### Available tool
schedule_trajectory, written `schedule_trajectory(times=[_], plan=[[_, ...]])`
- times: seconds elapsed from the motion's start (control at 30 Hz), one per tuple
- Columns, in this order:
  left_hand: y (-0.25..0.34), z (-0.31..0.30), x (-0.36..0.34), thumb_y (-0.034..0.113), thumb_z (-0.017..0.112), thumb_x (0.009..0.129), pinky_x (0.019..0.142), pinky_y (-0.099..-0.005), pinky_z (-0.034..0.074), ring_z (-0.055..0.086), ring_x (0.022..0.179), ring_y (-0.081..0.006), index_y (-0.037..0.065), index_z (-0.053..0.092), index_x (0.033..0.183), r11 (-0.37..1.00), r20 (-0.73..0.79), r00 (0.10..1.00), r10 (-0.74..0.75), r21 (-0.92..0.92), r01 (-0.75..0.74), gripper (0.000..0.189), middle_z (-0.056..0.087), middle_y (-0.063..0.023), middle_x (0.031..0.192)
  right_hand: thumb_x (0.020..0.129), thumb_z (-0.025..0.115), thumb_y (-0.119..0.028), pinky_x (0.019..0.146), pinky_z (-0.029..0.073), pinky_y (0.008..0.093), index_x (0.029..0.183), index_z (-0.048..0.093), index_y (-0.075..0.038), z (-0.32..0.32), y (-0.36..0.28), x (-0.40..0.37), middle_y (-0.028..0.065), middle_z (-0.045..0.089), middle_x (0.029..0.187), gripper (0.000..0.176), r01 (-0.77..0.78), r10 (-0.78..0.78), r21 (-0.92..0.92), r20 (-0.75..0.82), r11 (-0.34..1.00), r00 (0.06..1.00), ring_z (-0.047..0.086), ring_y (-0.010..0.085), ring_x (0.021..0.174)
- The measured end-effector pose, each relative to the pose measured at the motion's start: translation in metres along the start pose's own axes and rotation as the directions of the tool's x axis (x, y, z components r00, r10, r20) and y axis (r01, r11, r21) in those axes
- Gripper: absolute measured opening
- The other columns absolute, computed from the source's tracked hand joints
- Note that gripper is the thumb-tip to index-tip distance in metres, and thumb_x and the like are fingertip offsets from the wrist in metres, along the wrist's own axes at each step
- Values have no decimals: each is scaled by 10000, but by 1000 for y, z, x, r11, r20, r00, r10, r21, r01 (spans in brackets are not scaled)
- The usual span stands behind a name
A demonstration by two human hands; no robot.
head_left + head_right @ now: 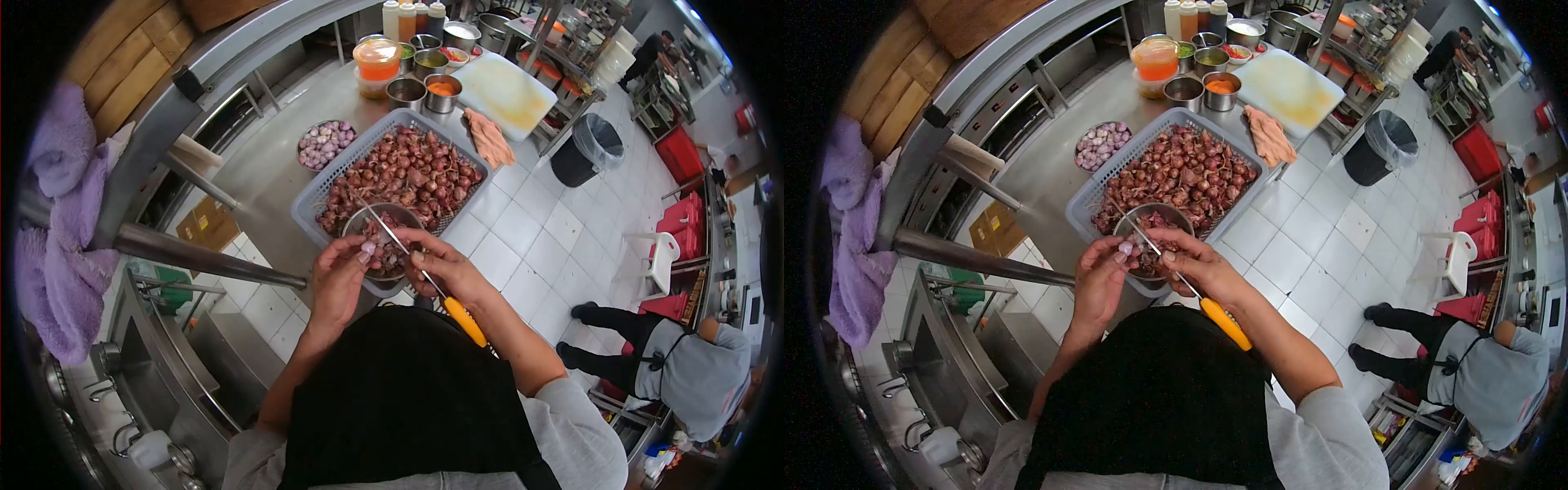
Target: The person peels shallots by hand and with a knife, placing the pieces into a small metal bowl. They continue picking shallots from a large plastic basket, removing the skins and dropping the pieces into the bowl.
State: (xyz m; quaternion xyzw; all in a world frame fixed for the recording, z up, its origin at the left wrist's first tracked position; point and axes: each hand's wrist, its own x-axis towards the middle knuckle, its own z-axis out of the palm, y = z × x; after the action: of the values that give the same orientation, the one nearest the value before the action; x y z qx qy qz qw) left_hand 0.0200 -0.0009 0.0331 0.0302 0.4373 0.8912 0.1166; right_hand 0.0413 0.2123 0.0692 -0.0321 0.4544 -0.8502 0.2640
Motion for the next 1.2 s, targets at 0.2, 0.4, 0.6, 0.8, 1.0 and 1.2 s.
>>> schedule_trajectory(times=[0.2, 0.4, 0.6, 0.8, 1.0, 1.2], plan=[[2, -10, 2, -4, 602, 919, 868, -349, 510, 647, 1003, -226, -4, 610, 1157, 998, -44, 999, 23, 60, -20, 239, 657, -149, 1141, 992, 577, -264, 537, 348, 227, 1487, 378, -167, -25, 19, 7, -18, 475, 758, 542, -28, 20, -133, -64, 991, 998, 452, 85, 645], [8, -43, 29, 6, 643, 908, 801, -300, 532, 664, 924, -186, -22, 622, 1116, 979, -252, 958, 138, 182, -93, 210, 676, -118, 1046, 995, 578, -261, 552, 344, 234, 1529, 320, -266, -34, 44, 9, -26, 473, 749, 593, -94, 69, -152, -160, 984, 985, 433, 87, 633], [23, -59, 77, 40, 684, 889, 728, -250, 493, 630, 874, -116, -2, 647, 1080, 895, -384, 858, 341, 412, -171, 199, 681, -65, 998, 1010, 547, -275, 691, 453, 264, 1529, 325, -242, -42, 45, 1, 21, 591, 902, 565, -180, 119, -365, -183, 914, 976, 554, 124, 790], [33, -61, 167, 41, 678, 884, 761, -254, 492, 621, 861, -119, -15, 657, 1051, 765, -301, 819, 488, 599, -236, 177, 681, -57, 965, 1017, 513, -332, 1090, 377, 366, 1517, 337, -158, -44, 50, -5, 182, 515, 1414, 557, 40, -58, -652, -6, 757, 998, 496, 278, 1303], [26, -84, 269, 34, 692, 827, 733, -294, 495, 623, 811, -174, -18, 676, 975, 350, -10, 767, 641, 894, -280, 157, 668, -88, 909, 1015, 452, -466, 1092, 374, 396, 1539, 256, -109, -45, 52, -6, 241, 452, 1447, 663, -136, 35, -679, -160, 721, 987, 486, 358, 1304], [19, -94, 308, 29, 663, 787, 880, -399, 471, 585, 968, -317, 20, 681, 983, -281, 379, 866, 326, 913, -294, 198, 660, -141, 955, 1031, 446, -391, 1070, 381, 391, 1552, 243, -177, -42, 40, -24, 215, 412, 1476, 599, -74, 38, -468, -86, 880, 996, 494, 313, 1265]])
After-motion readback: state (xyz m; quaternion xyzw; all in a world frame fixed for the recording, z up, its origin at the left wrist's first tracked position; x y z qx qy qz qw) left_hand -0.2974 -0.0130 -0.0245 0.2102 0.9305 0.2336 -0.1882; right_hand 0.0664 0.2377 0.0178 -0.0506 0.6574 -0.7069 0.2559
